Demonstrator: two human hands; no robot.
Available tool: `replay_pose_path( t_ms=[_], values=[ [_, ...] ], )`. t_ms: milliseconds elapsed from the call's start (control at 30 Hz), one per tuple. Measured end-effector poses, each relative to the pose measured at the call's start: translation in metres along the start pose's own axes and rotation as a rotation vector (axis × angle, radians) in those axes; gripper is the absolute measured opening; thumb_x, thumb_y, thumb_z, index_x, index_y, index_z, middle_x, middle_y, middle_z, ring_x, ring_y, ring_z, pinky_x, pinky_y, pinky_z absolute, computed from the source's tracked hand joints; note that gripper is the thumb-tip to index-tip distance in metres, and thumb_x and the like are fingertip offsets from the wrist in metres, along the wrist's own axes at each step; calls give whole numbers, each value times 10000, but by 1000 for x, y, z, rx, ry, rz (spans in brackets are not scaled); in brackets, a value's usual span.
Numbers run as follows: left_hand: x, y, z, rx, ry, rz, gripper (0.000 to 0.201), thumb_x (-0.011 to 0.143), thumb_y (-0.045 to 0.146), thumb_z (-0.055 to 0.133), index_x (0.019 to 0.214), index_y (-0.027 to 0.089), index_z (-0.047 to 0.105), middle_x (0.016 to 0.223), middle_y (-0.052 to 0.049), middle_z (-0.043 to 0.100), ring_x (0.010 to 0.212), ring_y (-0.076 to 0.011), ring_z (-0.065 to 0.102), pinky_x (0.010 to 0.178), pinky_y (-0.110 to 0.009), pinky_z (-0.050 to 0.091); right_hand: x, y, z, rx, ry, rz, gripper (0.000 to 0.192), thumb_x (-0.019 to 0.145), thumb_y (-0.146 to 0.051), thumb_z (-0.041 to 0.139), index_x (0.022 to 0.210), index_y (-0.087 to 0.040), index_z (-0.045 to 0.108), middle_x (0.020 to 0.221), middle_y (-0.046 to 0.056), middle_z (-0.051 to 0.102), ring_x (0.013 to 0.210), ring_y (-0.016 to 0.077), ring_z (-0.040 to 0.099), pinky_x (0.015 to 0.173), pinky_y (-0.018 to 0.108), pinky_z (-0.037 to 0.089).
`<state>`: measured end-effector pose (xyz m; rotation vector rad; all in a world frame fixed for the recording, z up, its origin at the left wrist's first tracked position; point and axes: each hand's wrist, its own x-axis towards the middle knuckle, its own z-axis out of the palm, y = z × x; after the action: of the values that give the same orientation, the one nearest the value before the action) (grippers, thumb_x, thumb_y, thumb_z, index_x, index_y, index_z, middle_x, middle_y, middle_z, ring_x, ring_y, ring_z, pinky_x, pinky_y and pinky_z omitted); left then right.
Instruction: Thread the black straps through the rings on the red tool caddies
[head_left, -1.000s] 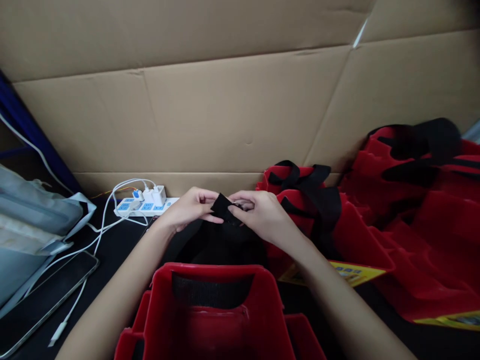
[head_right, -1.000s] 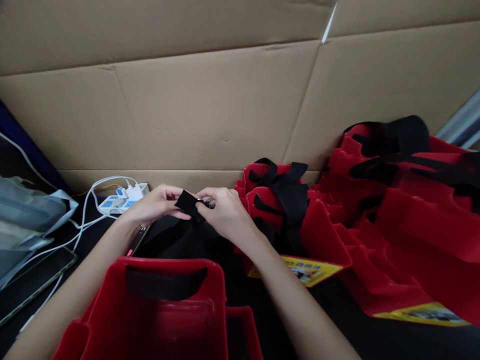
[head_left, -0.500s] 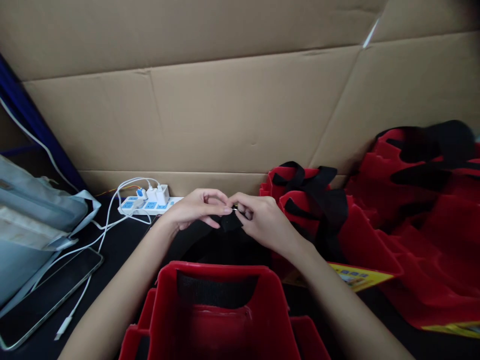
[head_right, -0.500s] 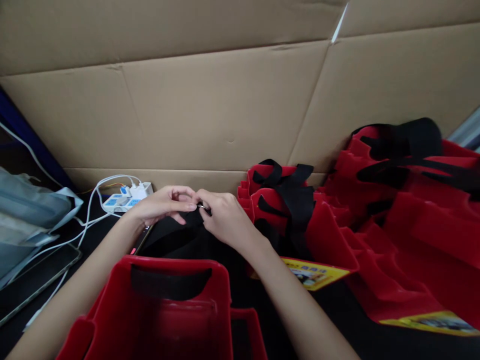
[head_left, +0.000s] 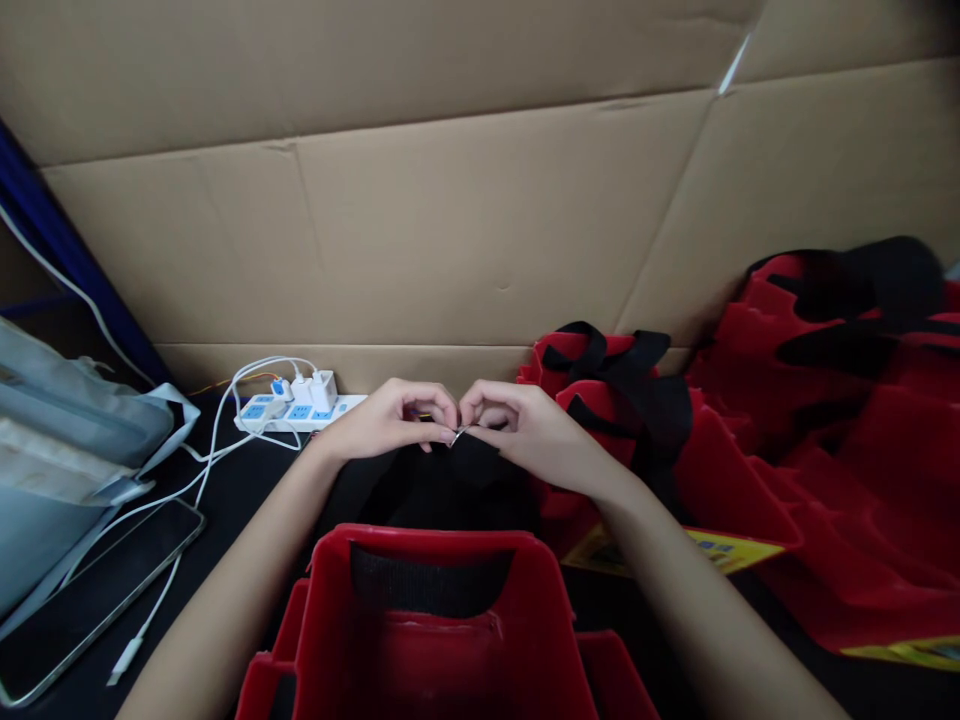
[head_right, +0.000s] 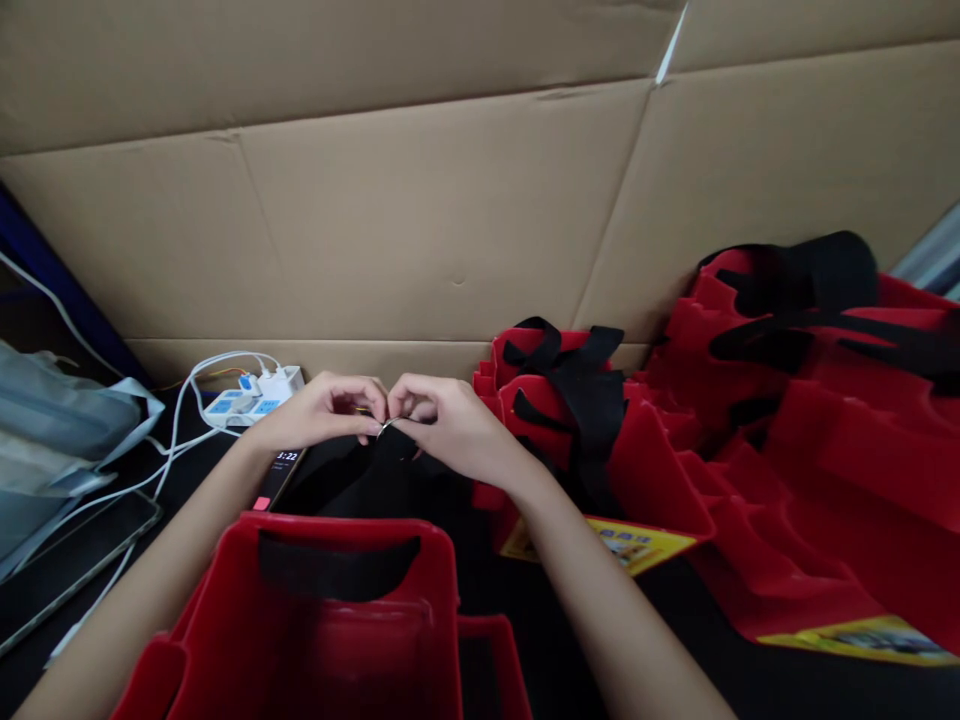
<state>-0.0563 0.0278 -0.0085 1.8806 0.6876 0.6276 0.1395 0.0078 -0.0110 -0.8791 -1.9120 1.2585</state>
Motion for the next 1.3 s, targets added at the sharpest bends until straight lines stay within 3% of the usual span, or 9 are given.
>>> replay_pose_path(
  t_ms=[67,167,367,467,633,833,1067,1200,1300],
  values=[
    [-2,3,-2,141,-1,41,119,769,261,596,778,146,567,799,-34,587,711,-106,534,650,-236,474,0,-3,-2,124,-54,24,144,748,-260,606,750,-163,499,676,-23,509,593,76,509,504,191,464],
    [-2,2,-3,164,44,77,114,815,256,527,784,147,522,833,-44,555,721,-106,513,650,-233,461,-1,-6,-6,221,-121,54,188,728,-278,641,784,-159,508,719,-12,534,629,95,573,530,221,518],
    [1,-4,2,83,107,105,101,849,264,474,853,164,463,832,-37,534,703,-101,527,604,-216,487,-3,-6,-16,163,-209,89,153,761,-270,618,808,-156,527,614,-34,521,536,74,534,486,189,463],
    [3,-5,4,99,119,70,105,858,273,455,855,169,437,813,-24,518,678,-94,519,574,-208,508,-2,-5,-17,41,-208,16,163,782,-307,596,820,-157,542,655,-21,518,551,70,477,444,172,371],
    [2,-6,4,111,121,-1,92,854,259,445,877,176,410,732,22,452,624,-82,521,523,-203,537,-2,-7,-12,-272,-88,-157,154,870,-293,465,865,-177,566,837,19,563,729,112,470,665,238,394],
    [-1,0,9,43,106,32,86,884,257,410,863,179,380,714,19,496,564,-82,588,484,-189,526,-7,-8,-23,-237,-232,-231,205,921,-286,375,966,-171,539,939,49,540,850,135,487,769,266,389],
    [4,-3,18,-215,52,21,139,878,308,442,882,193,364,791,-10,533,643,-120,625,471,-207,539,-10,-7,-40,-171,-367,-294,150,918,-240,385,872,-170,510,919,44,496,858,126,475,779,266,387],
    [2,-1,9,-314,56,39,212,847,386,500,914,195,437,832,-24,540,712,-137,617,468,-200,533,-13,-16,-34,-280,-227,-254,173,916,-270,389,885,-191,539,1023,55,465,984,142,467,893,294,362],
    [-2,5,3,-300,72,67,342,815,486,505,1001,199,495,924,-60,560,762,-156,609,457,-206,532,-13,-20,-28,-425,-110,-235,190,910,-299,405,921,-210,572,971,48,465,937,145,474,883,292,368]
  ],
)
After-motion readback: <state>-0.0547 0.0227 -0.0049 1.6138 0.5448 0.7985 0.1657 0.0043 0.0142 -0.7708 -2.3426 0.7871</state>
